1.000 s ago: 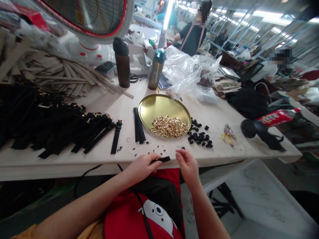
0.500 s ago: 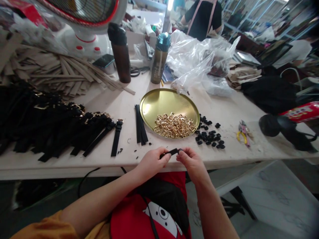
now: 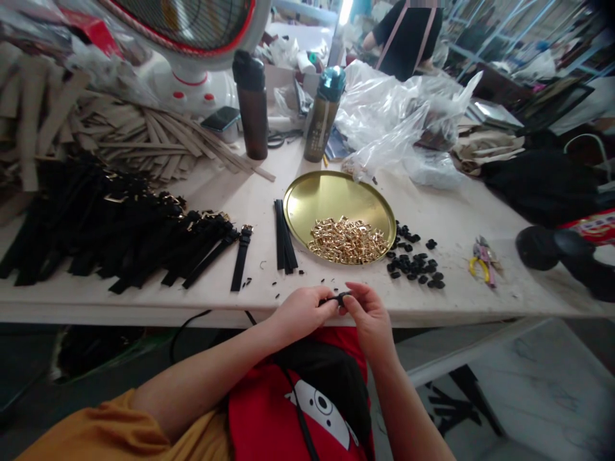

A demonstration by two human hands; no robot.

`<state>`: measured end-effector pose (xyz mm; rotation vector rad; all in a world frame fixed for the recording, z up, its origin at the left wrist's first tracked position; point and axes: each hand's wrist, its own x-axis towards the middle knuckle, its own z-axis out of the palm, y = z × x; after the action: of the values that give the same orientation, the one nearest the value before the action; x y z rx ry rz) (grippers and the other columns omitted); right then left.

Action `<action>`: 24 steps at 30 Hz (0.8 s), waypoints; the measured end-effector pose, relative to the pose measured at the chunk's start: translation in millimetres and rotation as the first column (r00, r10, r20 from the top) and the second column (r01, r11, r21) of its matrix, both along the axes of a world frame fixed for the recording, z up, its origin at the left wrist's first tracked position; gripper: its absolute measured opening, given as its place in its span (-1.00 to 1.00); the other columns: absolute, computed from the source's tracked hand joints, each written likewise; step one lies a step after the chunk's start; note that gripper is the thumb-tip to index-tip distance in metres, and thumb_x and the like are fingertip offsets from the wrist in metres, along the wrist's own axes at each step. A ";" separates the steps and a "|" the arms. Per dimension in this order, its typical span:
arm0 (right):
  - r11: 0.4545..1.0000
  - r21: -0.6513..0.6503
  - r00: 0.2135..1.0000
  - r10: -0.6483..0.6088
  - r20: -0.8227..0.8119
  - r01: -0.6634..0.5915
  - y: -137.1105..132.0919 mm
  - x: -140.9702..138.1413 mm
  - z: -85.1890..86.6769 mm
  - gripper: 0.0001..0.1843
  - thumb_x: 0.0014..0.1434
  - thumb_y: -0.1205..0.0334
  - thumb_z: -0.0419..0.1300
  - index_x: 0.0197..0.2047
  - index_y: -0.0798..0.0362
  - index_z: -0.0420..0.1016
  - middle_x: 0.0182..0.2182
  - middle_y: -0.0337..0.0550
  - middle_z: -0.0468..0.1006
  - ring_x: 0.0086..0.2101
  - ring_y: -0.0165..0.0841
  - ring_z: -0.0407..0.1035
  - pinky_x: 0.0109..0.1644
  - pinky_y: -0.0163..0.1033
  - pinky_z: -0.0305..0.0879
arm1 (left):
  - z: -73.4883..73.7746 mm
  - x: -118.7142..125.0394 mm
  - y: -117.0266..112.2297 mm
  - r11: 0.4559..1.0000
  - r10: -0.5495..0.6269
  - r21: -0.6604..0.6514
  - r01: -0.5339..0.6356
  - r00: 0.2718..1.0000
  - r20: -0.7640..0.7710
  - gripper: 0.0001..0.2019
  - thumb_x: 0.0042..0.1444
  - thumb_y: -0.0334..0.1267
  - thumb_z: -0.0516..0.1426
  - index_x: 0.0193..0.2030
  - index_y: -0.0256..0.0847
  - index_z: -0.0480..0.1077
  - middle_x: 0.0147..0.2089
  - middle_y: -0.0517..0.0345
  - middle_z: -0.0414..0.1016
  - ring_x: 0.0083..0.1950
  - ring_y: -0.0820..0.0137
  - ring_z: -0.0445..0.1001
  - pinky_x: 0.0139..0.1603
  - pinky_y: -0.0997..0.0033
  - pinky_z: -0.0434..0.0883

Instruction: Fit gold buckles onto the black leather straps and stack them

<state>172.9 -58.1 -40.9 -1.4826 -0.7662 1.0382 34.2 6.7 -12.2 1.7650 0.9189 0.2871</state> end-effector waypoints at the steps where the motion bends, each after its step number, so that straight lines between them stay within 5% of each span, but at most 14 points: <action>1: 0.999 -0.024 0.998 0.032 -0.060 -0.034 -0.2 0.1 -0.7 -0.72 -0.07 0.10 0.27 -0.28 0.05 0.41 -0.52 -0.30 0.44 -0.51 -0.45 0.33 -0.37 -0.28 0.28 | 0.6 -0.1 -1.7 1.000 0.011 -0.019 -0.011 1.000 0.010 -0.75 0.08 -0.19 -0.06 -0.43 -0.25 0.35 -0.55 0.23 0.35 -0.50 0.47 0.28 -0.49 0.52 0.15; 7: 0.994 -0.092 0.960 0.029 -0.279 -0.057 -4.5 -8.2 -7.3 -0.76 -0.06 0.08 0.27 -0.38 0.04 0.38 -0.56 -0.33 0.41 -0.56 -0.50 0.26 -0.42 -0.35 0.24 | 1.0 -9.9 -11.4 0.993 0.085 -0.094 -0.073 0.987 0.138 -0.77 0.01 -0.29 -0.01 -0.15 -0.24 0.23 -0.32 0.16 0.44 -0.34 0.45 0.37 -0.32 0.50 0.28; 16: 0.999 0.018 0.923 0.036 -0.384 -0.031 -6.1 -26.7 9.0 -0.67 0.04 -0.07 0.14 -0.40 0.05 0.43 -0.54 -0.23 0.42 -0.52 -0.43 0.29 -0.38 -0.28 0.29 | 3.3 -26.3 -10.8 0.986 0.163 -0.039 -0.159 0.980 0.119 -0.84 0.02 -0.25 0.03 -0.24 -0.21 0.20 -0.34 0.17 0.44 -0.34 0.43 0.39 -0.33 0.48 0.29; 24: 0.954 -0.066 0.797 0.204 -0.568 -0.292 -9.3 -31.6 1.2 -0.68 0.01 -0.04 0.18 -0.39 0.08 0.44 -0.60 -0.28 0.36 -0.58 -0.48 0.22 -0.45 -0.35 0.24 | 3.8 -31.7 -8.5 0.986 0.131 0.112 -0.120 0.987 -0.093 -0.81 0.06 -0.12 0.01 -0.28 -0.19 0.25 -0.42 0.17 0.41 -0.39 0.38 0.37 -0.39 0.46 0.20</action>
<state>141.3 -67.4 -39.7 -1.1174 -0.4684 1.6699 2.5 -1.8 -8.4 1.8350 1.1069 0.3367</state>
